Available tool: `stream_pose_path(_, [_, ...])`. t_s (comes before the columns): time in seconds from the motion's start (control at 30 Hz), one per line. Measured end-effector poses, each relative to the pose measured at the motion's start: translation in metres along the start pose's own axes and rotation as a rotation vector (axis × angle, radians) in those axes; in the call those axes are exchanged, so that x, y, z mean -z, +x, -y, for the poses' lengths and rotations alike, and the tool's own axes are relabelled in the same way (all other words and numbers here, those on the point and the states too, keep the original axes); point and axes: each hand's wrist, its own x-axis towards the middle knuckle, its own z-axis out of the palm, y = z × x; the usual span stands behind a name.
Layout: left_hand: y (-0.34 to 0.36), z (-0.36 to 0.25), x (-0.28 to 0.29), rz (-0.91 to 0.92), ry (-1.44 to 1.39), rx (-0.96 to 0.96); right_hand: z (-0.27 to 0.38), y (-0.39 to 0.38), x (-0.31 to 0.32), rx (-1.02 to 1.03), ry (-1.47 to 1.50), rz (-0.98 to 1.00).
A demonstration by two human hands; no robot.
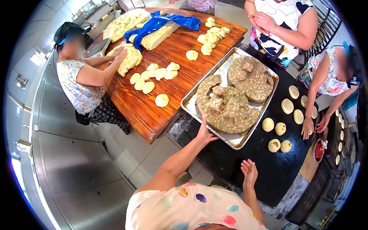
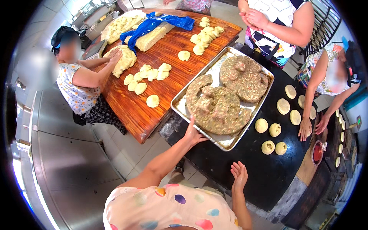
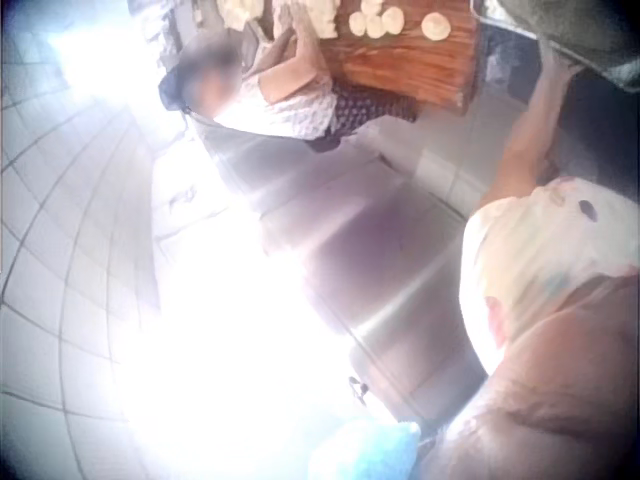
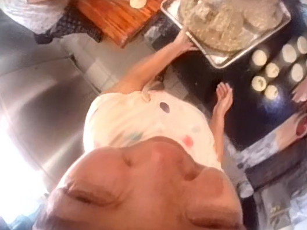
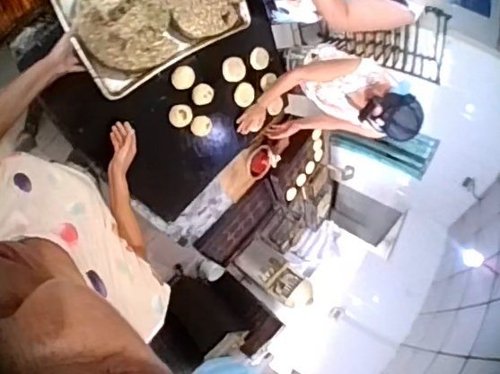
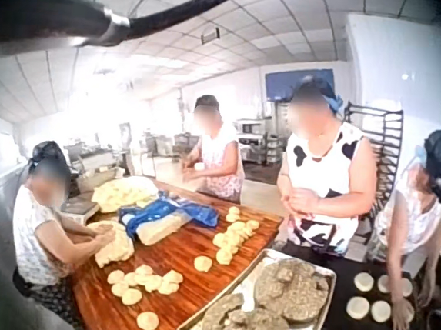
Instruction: The person flattens dough discs, scoops a crumbly filling from a tray, and encloses it to form round pastries. They place finished pastries on a black countertop and retrieve a new tray of filling from a shelf.
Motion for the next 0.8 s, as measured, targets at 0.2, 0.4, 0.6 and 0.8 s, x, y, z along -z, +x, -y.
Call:
stream_pose_path(0.2, [-0.032,-0.054,-0.006,0.161,0.32,0.013,-0.021,-0.056,-0.076,0.145,0.044,-0.073])
stream_pose_path(0.4, [-0.085,-0.023,-0.003,0.285,0.598,0.021,0.006,-0.071,-0.186,0.092,0.231,0.36])
stream_pose_path(0.6, [-0.095,-0.028,-0.015,0.328,0.785,-0.236,0.008,-0.081,-0.211,0.142,0.249,0.266])
stream_pose_path(0.8, [-0.061,0.001,-0.045,0.364,0.718,-0.172,0.018,-0.055,-0.19,0.168,0.258,0.147])
